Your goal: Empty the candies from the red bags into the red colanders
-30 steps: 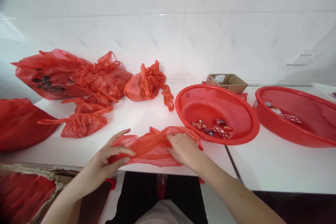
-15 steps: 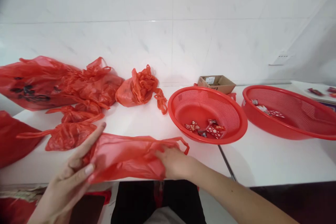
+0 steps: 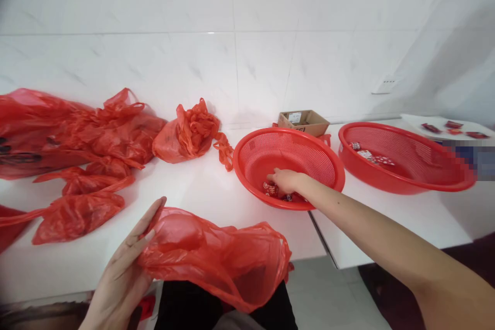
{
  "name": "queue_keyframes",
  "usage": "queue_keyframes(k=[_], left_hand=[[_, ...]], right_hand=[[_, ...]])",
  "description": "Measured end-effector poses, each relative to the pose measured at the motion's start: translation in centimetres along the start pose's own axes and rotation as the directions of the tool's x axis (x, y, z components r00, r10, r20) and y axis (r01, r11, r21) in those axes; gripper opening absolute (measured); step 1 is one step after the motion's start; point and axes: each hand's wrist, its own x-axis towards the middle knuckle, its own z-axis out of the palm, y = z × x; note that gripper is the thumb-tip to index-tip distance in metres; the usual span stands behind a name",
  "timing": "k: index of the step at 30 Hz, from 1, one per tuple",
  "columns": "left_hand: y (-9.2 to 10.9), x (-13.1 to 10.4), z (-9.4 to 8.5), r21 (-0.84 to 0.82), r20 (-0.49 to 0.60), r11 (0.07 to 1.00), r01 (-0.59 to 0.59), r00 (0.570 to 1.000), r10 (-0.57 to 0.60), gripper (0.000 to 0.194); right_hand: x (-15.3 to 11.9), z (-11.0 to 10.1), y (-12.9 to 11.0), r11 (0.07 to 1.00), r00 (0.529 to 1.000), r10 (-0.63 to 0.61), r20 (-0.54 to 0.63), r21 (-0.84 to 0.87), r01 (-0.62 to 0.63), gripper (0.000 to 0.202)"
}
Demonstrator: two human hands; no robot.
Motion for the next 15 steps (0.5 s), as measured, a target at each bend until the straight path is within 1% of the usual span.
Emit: queue_keyframes(k=[2,3,5,7,9,11,12,13,15], left_hand=[[-0.3,0.5,-0.3,-0.033,-0.036,0.999,-0.035,0.999,0.034,0.065],[-0.5,0.8,-0.4,-0.048,-0.052,0.998,-0.051,0.997,0.048,0.063],[-0.8,1.2,-0.7,-0.067,-0.076,0.995,-0.077,0.994,0.072,0.061],[-1.1,1.3,-0.7,-0.068,-0.084,0.995,-0.077,0.994,0.072,0.06],[-1.4,1.3,-0.5,-0.062,-0.086,0.996,-0.065,0.994,0.06,0.061],[-1.7,1.2,-0.1,-0.053,-0.089,0.997,-0.051,0.995,0.047,0.06],[-1.9,1.1,0.1,-0.052,-0.089,0.998,-0.045,0.995,0.04,0.059],[-2.0,1.0,0.2,-0.051,-0.087,0.998,-0.039,0.996,0.034,0.058],[-2.4,0.8,0.4,-0.047,-0.081,0.998,-0.029,0.996,0.026,0.057]], right_hand=[[0.5,0.2,0.9,0.999,0.999,-0.032,0.013,-0.016,0.032,0.019],[0.7,0.0,1.2,0.999,0.999,-0.038,0.0,-0.02,0.038,0.012],[0.8,-0.6,1.7,0.999,0.999,-0.032,-0.037,-0.015,0.032,0.01],[1.0,-1.1,2.1,1.0,0.998,-0.008,-0.055,0.003,0.008,0.019],[1.2,-1.1,2.3,0.999,0.999,0.019,-0.047,0.03,-0.018,0.042],[1.6,-0.6,1.9,0.998,0.999,0.031,-0.028,0.061,-0.029,0.063],[1.8,-0.2,1.6,0.996,0.999,0.032,-0.02,0.079,-0.031,0.068],[2.1,0.2,1.1,0.995,0.999,0.033,-0.016,0.096,-0.031,0.068],[2.7,1.0,0.1,0.991,0.999,0.044,-0.025,0.125,-0.04,0.058]])
